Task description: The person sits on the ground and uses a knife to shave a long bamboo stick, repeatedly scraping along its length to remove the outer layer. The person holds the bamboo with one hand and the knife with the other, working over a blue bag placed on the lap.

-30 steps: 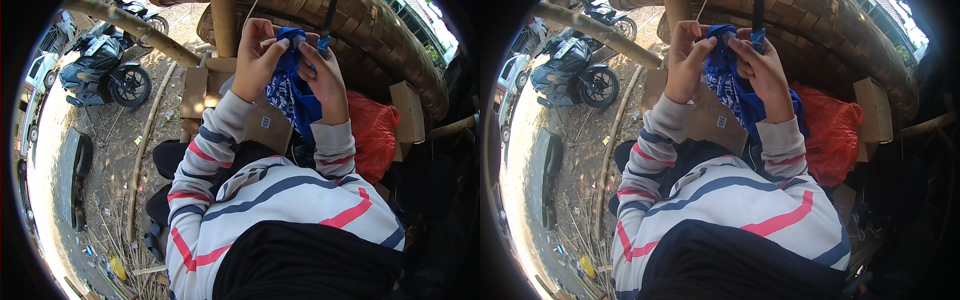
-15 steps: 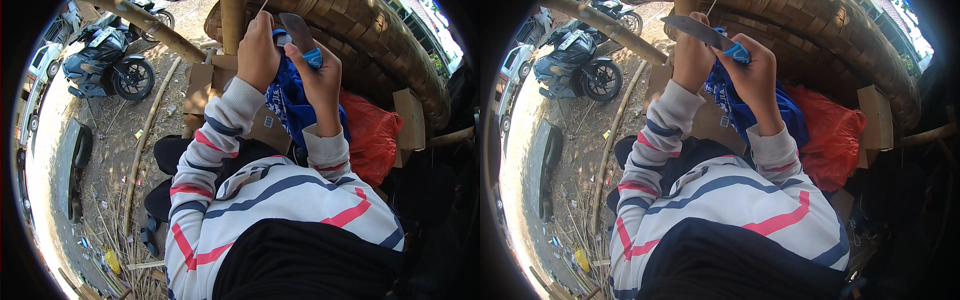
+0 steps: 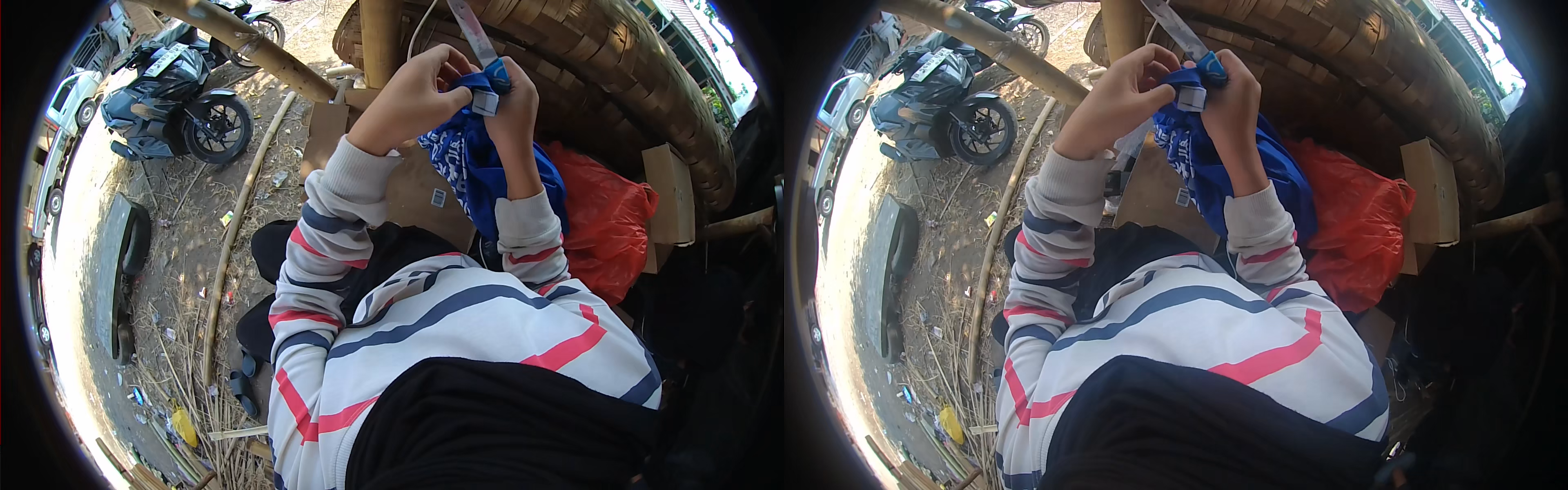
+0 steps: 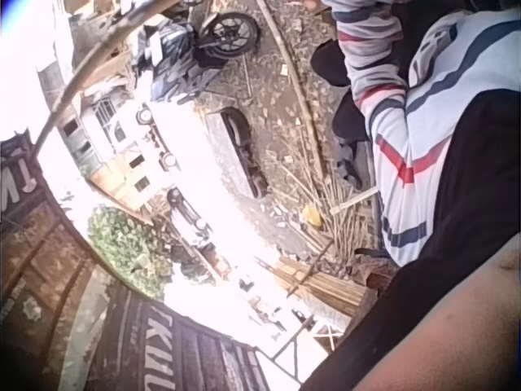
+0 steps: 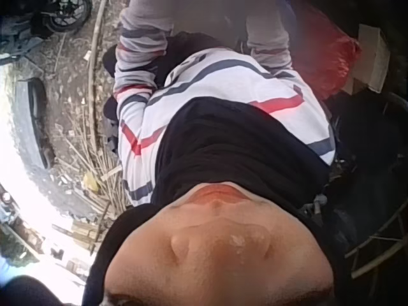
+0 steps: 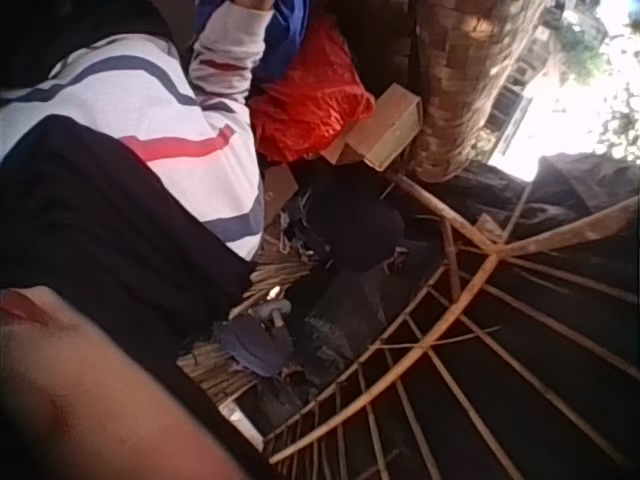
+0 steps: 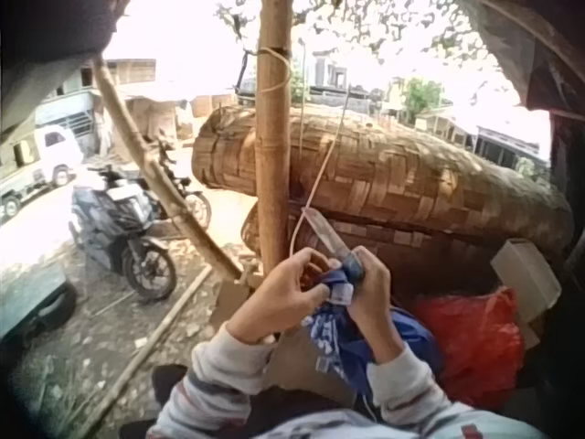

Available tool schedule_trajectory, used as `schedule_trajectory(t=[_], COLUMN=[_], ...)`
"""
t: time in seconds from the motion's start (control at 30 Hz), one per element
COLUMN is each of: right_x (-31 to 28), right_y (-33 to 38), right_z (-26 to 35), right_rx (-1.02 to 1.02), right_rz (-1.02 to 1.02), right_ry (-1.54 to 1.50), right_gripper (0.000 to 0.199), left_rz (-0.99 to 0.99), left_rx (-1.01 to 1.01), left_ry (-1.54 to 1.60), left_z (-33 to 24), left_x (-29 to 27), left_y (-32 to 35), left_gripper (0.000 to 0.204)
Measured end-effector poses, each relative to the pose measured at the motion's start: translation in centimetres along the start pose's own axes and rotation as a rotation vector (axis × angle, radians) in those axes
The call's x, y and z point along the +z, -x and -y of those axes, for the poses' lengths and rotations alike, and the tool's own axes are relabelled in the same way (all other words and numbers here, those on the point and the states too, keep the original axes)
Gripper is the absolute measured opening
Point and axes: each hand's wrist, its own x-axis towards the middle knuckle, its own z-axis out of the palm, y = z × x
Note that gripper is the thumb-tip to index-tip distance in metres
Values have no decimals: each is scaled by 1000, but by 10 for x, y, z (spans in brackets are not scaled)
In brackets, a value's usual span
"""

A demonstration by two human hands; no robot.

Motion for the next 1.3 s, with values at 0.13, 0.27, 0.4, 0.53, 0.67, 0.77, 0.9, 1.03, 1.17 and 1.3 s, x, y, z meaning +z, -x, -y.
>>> schedule_trajectory(t=[0.13, 0.27, 0.4, 0.53, 0.67, 0.77, 0.9, 1.03, 1.17, 1.3], right_x=[5, -3, -28, -72, -64, -59, -59, -61, -44, -52], right_y=[-3, -10, -19, -36, -32, -36, -41, -41, -19, 15], right_z=[10, 29, 7, -32, -26, -27, -27, -16, 23, 23], right_rx=[-56, 195, 404, 628, 536, 556, 629, 522, 428, 527], right_rz=[-105, 15, -62, -36, 120, 202, 175, 330, 339, 157], right_ry=[190, -135, -530, -937, -995, -970, -1002, -1045, -869, -407], right_gripper=[12, 8, 11, 25, 29, 26, 17, 23, 37, 40], left_rz=[-76, -387, -116, -319, -11, 430, 810, 390, 125, -96], left_rx=[-72, -20, -281, -185, -660, -211, -60, 119, 221, 69], left_ry=[-241, -709, 125, 578, 781, 540, 186, -237, -427, -194], left_z=[-2, 23, 15, 32, 57, 44, 19, 45, 87, 100], left_x=[-1, -12, -19, -29, -27, -26, -22, -16, 27, 37], left_y=[19, 15, 17, 25, 30, 37, 33, 12, 3, -3], left_gripper=[44, 37, 18, 22, 25, 38, 49, 44, 27, 20])
